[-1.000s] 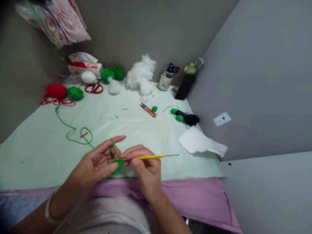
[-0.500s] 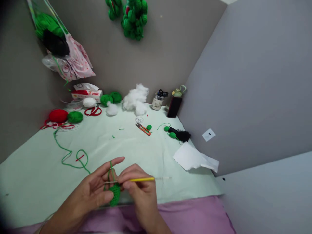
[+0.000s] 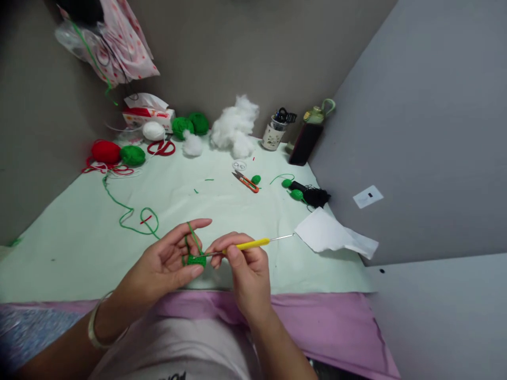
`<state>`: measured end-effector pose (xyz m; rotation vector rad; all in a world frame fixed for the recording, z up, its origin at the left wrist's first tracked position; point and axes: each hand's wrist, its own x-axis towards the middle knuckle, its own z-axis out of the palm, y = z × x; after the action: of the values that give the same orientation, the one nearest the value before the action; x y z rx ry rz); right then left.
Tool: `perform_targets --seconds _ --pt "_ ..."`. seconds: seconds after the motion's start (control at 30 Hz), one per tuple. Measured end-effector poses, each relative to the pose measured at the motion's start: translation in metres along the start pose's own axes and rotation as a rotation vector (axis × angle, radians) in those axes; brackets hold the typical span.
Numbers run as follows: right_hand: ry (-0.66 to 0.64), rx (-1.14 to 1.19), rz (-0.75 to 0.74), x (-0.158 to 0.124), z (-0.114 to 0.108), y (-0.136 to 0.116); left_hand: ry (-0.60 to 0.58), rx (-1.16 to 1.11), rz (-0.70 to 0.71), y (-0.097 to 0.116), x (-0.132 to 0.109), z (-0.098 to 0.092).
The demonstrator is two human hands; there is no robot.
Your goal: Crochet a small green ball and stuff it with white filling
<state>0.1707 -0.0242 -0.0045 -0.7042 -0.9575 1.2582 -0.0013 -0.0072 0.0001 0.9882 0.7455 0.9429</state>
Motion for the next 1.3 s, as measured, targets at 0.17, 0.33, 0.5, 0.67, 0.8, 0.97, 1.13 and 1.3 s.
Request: perform_targets --seconds 0.17,0.33,0.5,0.67,0.8,0.97,1.13,1.3 --pt "0.002 0.037 -0.011 0.000 0.002 0.000 0.030 0.103 -0.007 0.009 0.001 0.001" --pt "-0.018 0.064 -0.014 -0.001 0.000 0.001 0.029 0.105 0.020 0.008 0.002 -0.001" --pt "-0.071 -0.032 -0.082 -0.001 -0.005 -0.002 0.042 0.082 0.004 0.007 -0.003 -0.001" --pt "-0.100 -0.287 -0.235 -0.008 -0.009 -0.007 0.051 0.173 0.016 0.011 -0.003 0.002" --pt "-0.125 -0.454 -0.309 -0.014 -0.010 -0.008 0.086 0.304 0.055 0.016 -0.001 0.005" --pt "-0.198 -0.547 -0.370 -0.015 -0.013 -0.008 0.148 0.406 0.127 0.016 -0.004 0.006" --pt "-0.227 -0.730 -0.444 -0.017 -0.011 -0.009 0.223 0.553 0.278 0.009 -0.010 0.009" --pt "-0.063 -0.884 -0.427 -0.028 -0.013 0.010 0.236 0.272 0.180 0.004 -0.012 0.013"
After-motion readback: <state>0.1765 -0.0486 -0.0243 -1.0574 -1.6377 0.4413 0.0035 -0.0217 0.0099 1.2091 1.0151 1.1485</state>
